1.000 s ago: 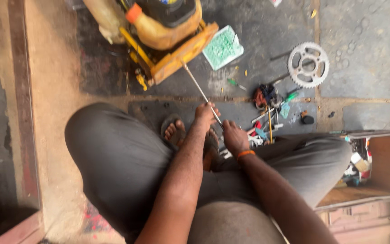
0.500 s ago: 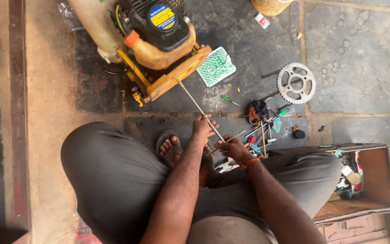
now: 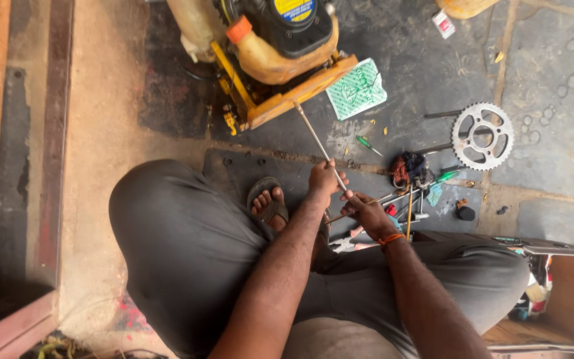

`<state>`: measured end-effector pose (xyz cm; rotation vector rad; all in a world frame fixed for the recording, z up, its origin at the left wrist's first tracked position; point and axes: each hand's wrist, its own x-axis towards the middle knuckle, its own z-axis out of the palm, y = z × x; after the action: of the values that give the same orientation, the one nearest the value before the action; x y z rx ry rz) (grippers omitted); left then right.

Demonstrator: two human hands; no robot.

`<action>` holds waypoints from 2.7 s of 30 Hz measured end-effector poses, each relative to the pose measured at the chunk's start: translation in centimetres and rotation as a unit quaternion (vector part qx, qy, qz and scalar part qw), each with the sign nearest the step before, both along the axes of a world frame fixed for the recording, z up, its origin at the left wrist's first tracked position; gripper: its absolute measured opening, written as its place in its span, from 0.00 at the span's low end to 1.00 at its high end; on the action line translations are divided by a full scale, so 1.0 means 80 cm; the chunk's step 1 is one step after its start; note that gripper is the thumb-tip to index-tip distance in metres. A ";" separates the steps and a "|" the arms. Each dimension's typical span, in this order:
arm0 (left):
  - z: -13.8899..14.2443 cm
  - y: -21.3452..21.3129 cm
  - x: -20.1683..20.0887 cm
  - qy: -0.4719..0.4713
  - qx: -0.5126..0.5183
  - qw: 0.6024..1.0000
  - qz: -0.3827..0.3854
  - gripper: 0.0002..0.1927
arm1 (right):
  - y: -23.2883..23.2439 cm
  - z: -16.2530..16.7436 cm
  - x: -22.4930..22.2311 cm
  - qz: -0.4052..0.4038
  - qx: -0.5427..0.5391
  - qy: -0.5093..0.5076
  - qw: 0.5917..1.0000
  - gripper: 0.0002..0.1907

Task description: The person sits on the floor and works on a small yellow engine attached to a plastic tank. They use a screwdriver to loosen a bolt, then a wrench to remove it, and finally a socket wrench to adjust another part of the engine.

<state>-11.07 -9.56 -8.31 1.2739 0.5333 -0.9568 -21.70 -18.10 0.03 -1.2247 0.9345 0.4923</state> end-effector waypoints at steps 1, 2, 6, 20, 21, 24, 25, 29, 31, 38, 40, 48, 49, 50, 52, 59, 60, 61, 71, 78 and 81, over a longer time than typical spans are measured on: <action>0.000 0.000 -0.002 -0.015 0.017 1.000 0.000 0.20 | 0.001 -0.003 -0.002 0.015 -0.040 0.029 0.999 0.19; -0.001 0.000 -0.004 -0.027 0.035 0.999 -0.001 0.20 | 0.003 -0.006 -0.005 0.030 -0.073 0.008 0.997 0.19; -0.011 -0.001 -0.007 0.006 0.018 1.000 0.018 0.21 | 0.026 -0.012 -0.011 0.170 -0.339 -0.132 0.916 0.17; -0.004 -0.001 0.013 0.039 -0.065 0.997 0.020 0.20 | -0.021 0.001 -0.021 -0.073 -0.095 0.022 0.993 0.20; -0.004 -0.004 0.014 0.036 -0.059 0.997 0.022 0.20 | -0.021 0.005 -0.024 -0.066 -0.145 -0.001 0.987 0.18; -0.009 -0.012 0.015 0.009 -0.057 0.998 0.039 0.19 | -0.002 0.022 -0.032 -0.004 -0.312 -0.061 0.948 0.13; -0.010 -0.014 0.014 -0.008 -0.065 0.997 0.051 0.20 | 0.009 0.029 -0.036 0.021 -0.362 -0.078 0.929 0.12; -0.013 -0.013 0.015 0.036 -0.081 0.992 0.089 0.17 | 0.055 0.045 -0.047 0.404 -0.618 -0.120 0.663 0.19; -0.009 -0.011 0.020 0.027 -0.061 0.995 0.076 0.17 | 0.065 0.043 -0.052 0.460 -0.617 -0.177 0.613 0.32; 0.016 -0.003 0.040 0.062 -0.137 0.987 0.066 0.21 | -0.008 0.016 -0.035 0.300 -0.441 0.008 0.846 0.27; 0.018 0.003 0.044 0.046 -0.131 0.988 0.065 0.22 | -0.028 0.016 -0.036 0.109 -0.388 -0.047 0.914 0.24; -0.009 -0.003 0.020 0.072 -0.069 0.995 -0.020 0.18 | 0.041 0.051 -0.048 0.220 -0.470 -0.175 0.837 0.14; -0.012 -0.007 0.010 0.100 -0.069 0.991 -0.063 0.20 | 0.052 0.051 -0.051 0.271 -0.535 -0.209 0.773 0.16; -0.014 -0.012 0.004 0.123 -0.069 0.984 -0.106 0.23 | 0.059 0.049 -0.052 0.310 -0.548 -0.181 0.756 0.17; -0.014 -0.020 -0.005 0.113 -0.076 0.986 -0.100 0.20 | 0.065 0.042 -0.058 0.389 -0.565 -0.127 0.717 0.20; 0.001 -0.025 0.006 0.058 -0.148 0.980 -0.119 0.18 | 0.008 0.024 -0.039 0.413 -0.445 -0.001 0.795 0.27; 0.002 -0.023 0.007 0.046 -0.133 0.983 -0.119 0.18 | -0.001 0.024 -0.038 0.331 -0.447 -0.035 0.831 0.28; 0.002 -0.020 0.005 0.043 -0.114 0.986 -0.114 0.18 | -0.006 0.029 -0.038 0.259 -0.443 -0.066 0.855 0.28; -0.012 -0.018 0.012 0.087 -0.131 0.985 -0.074 0.18 | 0.041 0.035 -0.061 0.517 -0.442 -0.006 0.733 0.46; -0.005 -0.013 0.020 0.040 -0.174 0.982 -0.066 0.19 | 0.006 0.037 -0.075 0.188 -0.494 -0.147 0.836 0.33; -0.002 -0.011 0.025 0.046 -0.164 0.984 -0.050 0.20 | 0.032 0.042 -0.081 0.409 -0.511 -0.129 0.745 0.39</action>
<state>-9.09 -10.43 -8.47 0.9704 0.3673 -1.1411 -28.17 -15.56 3.36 -2.6855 0.3103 0.4537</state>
